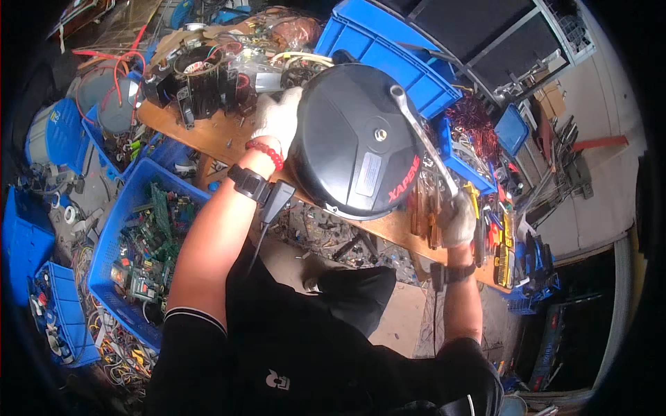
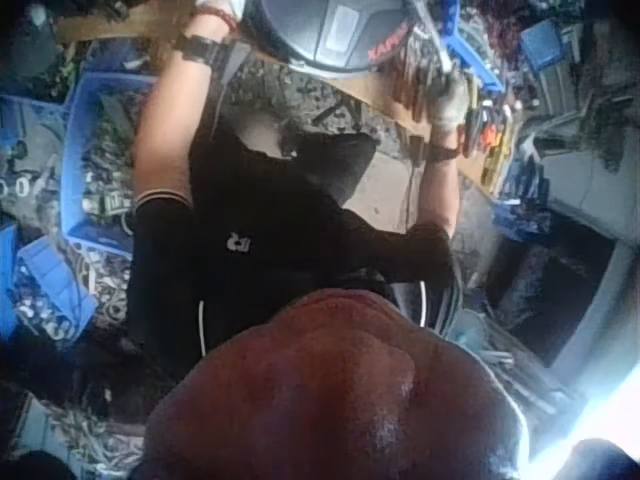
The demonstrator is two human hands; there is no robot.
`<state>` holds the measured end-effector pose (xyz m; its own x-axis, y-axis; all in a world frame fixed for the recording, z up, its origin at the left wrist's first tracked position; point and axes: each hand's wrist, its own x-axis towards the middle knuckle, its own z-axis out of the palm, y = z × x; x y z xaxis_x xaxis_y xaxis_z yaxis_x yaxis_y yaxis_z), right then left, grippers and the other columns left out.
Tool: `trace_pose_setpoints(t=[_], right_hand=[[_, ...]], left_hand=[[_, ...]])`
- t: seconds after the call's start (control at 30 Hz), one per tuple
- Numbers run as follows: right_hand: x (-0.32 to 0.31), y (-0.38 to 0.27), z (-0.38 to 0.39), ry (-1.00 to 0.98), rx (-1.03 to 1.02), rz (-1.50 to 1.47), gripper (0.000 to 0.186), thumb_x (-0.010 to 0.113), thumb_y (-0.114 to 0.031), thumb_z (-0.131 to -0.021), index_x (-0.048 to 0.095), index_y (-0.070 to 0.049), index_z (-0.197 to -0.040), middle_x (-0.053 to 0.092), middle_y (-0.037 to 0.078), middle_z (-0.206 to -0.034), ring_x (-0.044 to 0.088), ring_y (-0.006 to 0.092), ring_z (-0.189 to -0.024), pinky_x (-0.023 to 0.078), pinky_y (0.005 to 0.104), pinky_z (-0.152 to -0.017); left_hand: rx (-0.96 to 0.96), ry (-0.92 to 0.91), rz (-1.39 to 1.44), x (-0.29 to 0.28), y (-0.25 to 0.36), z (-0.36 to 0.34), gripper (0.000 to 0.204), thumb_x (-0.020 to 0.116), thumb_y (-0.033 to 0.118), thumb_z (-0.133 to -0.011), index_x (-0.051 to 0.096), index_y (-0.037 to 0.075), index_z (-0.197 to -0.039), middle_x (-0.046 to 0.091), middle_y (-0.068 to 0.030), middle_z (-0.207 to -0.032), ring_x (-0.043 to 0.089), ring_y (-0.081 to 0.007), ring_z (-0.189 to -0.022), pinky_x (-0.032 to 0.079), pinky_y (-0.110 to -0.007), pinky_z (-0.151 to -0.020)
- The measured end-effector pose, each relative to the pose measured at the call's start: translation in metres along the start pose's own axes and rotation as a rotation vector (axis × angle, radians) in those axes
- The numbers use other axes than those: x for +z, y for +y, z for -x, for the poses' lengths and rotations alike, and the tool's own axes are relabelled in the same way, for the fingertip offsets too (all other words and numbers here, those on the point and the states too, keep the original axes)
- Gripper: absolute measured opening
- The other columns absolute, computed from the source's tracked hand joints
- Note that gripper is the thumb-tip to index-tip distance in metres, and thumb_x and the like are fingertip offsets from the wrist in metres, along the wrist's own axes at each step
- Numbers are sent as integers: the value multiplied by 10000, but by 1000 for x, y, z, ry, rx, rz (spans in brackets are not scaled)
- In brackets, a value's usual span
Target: Disassembling a black circular electronic component using a wrench and a screwdriver at a workbench.
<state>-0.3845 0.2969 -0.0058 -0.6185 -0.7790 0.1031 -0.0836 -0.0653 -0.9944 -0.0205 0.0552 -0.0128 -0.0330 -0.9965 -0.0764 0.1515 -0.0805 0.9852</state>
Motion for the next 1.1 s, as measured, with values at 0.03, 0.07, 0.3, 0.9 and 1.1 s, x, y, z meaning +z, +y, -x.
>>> trace_pose_setpoints(t=[0.03, 0.07, 0.3, 0.9, 1.1], right_hand=[[-9, -7, -11, -117, 106, -135, 165, 546, -256, -998, 578, -111, -927, 525, -5, -667, 502, 115, -520, 392, 257, -454], [-4, -10, -18, -123, 108, -130, 165, 546, -256, -998, 578, -111, -927, 525, -5, -667, 502, 115, -520, 392, 257, -454], [-6, -13, -20, -504, 363, -36, 321, 624, -382, -973, 644, -67, -1029, 619, 63, -719, 552, 172, -512, 431, 300, -423], [-6, -44, 87, -176, -326, 834, 219, 688, -158, -905, 738, 17, -1027, 675, 141, -824, 674, 256, -768, 520, 363, -729], [10, -66, 101, -142, -506, 1144, 222, 736, -151, -875, 747, -55, -1075, 639, 146, -816, 665, 348, -755, 531, 405, -674]], left_hand=[[-8, 108, -59, 5, 11, 11, 677, 695, 433, -932, 551, -142, -1259, 686, -257, -1172, 683, -314, -1036, 540, -411, -890], [5, 74, -14, 3, 14, 10, 646, 724, 409, -919, 557, -133, -1227, 685, -254, -1155, 676, -327, -1045, 536, -411, -907], [10, 110, -46, 10, 7, 0, 657, 735, 412, -916, 539, -124, -1242, 662, -272, -1204, 661, -331, -1068, 522, -415, -950], [155, 5, 43, 16, 0, -13, 558, 684, 326, -958, 539, -90, -1299, 665, -208, -1202, 649, -297, -1075, 512, -410, -957], [204, -10, 17, 12, -6, -27, 524, 705, 320, -936, 523, -59, -1249, 656, -202, -1148, 643, -291, -1018, 519, -410, -917]])
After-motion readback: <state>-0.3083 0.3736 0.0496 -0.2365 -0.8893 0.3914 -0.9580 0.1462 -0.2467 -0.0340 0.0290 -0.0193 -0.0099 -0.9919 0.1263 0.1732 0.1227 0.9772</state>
